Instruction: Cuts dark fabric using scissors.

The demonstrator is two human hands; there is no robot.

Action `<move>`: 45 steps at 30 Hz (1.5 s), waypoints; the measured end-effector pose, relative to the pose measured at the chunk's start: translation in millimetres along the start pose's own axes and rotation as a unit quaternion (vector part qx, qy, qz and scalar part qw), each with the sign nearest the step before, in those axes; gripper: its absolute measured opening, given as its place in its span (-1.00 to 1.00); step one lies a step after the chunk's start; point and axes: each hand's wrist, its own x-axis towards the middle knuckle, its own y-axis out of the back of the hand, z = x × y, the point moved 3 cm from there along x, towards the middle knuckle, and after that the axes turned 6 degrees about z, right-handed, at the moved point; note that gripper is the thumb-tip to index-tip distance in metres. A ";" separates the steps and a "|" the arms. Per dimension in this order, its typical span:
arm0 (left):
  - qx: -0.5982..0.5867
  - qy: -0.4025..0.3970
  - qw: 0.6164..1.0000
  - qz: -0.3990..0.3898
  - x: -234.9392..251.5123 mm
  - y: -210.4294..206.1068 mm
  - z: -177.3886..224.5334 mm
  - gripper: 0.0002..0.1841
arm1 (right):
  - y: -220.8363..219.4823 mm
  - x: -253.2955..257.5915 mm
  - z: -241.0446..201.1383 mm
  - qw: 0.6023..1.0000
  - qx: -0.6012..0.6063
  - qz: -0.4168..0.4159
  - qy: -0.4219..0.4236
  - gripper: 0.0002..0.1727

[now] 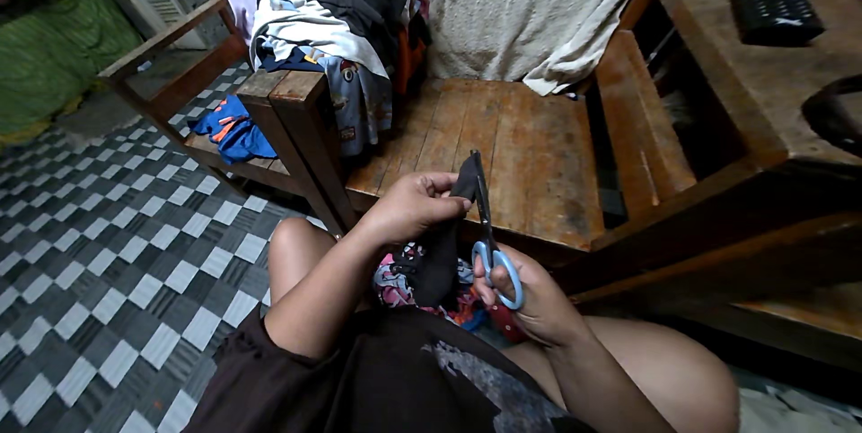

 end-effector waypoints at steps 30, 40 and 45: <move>0.005 0.028 0.999 -0.031 3.2 -12.8 -6.8 -0.74 | 2.1 1.7 4.2 1.000 0.006 -0.022 0.021 -0.48; 0.003 0.037 0.999 -0.006 12.2 2.4 -17.4 -0.80 | -2.1 3.0 3.4 0.999 0.017 0.041 -0.016 -0.64; 0.025 0.042 0.999 -0.018 14.4 8.1 -19.6 -0.82 | -1.2 6.9 7.8 0.999 0.024 0.019 -0.029 -0.62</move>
